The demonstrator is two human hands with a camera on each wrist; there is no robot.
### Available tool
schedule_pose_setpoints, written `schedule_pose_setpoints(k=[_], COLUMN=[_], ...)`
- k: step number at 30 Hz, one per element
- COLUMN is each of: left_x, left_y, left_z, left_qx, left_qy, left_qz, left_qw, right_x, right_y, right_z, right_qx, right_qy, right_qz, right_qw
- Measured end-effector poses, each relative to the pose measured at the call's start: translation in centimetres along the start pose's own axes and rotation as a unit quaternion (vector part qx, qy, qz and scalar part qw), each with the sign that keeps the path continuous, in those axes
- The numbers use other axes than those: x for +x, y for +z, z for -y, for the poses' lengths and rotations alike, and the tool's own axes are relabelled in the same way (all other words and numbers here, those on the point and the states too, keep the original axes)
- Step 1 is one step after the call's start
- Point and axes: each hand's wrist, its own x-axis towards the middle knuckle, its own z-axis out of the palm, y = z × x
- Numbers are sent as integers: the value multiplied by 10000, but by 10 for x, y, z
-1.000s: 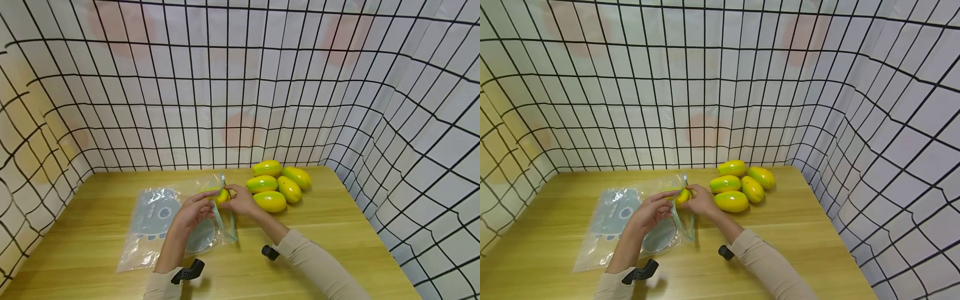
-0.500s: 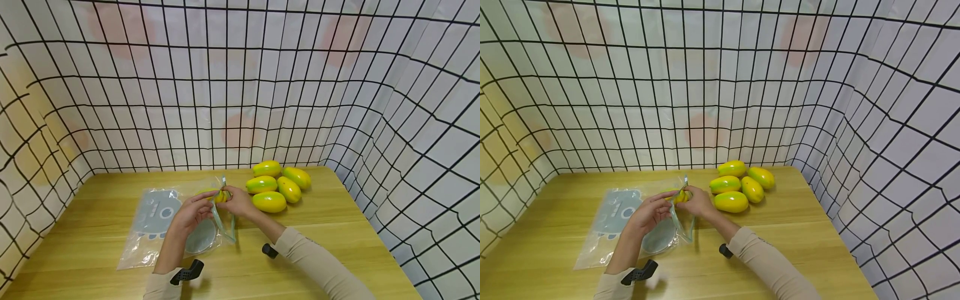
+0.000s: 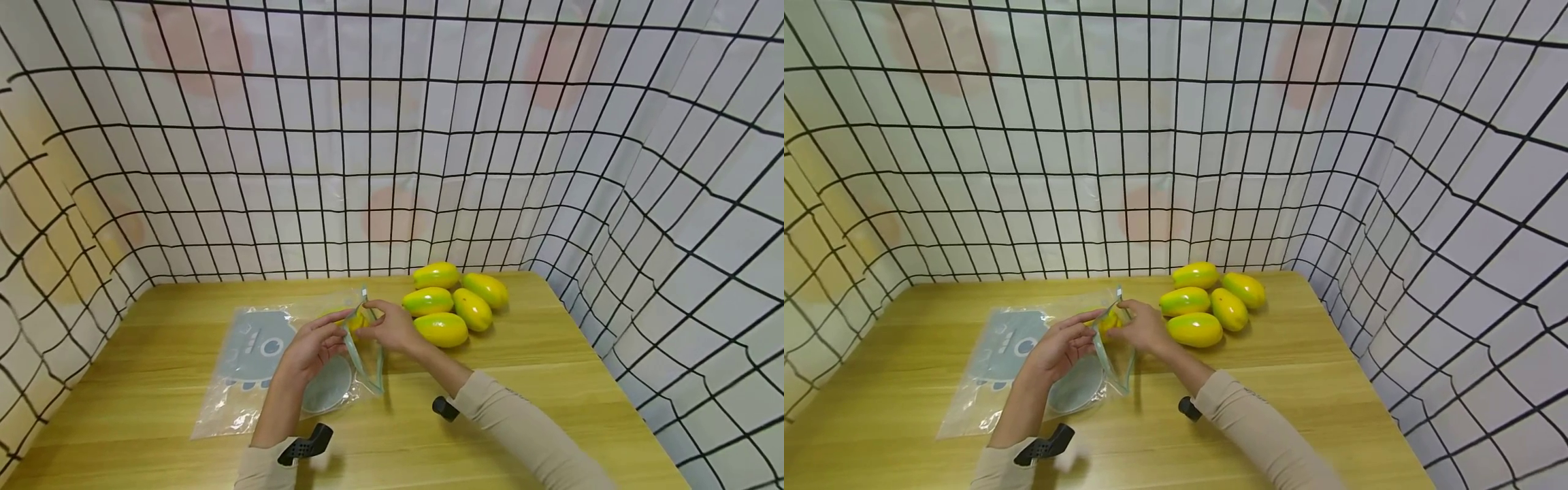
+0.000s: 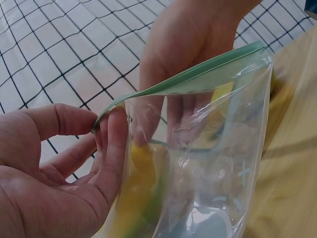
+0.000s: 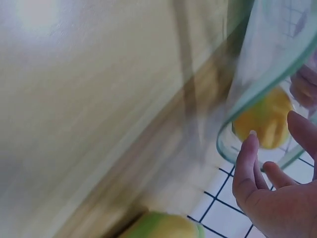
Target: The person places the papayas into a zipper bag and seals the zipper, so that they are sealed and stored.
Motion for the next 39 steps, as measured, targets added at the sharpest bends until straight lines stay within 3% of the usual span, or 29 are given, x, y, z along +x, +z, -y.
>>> schedule_pose_setpoints(k=[12, 25, 32, 39], left_x=[0, 1, 0, 0], left_y=[0, 0, 0, -1], left_z=[0, -1, -1, 0], left_qx=[-117, -162, -121, -186], left_qy=[-4, -36, -55, -47], left_qz=[49, 15, -56, -202], left_qw=[9999, 9999, 9999, 9996], right_x=[-18, -41, -49, -54], right_y=[-42, -108, -124, -126], right_z=[-5, -43, -61, -74], right_qx=[-364, -1032, -1138, -1310], right_qy=[244, 483, 654, 670], right_qz=[-305, -620, -616, -466], right_qw=[9986, 9915, 9894, 9880])
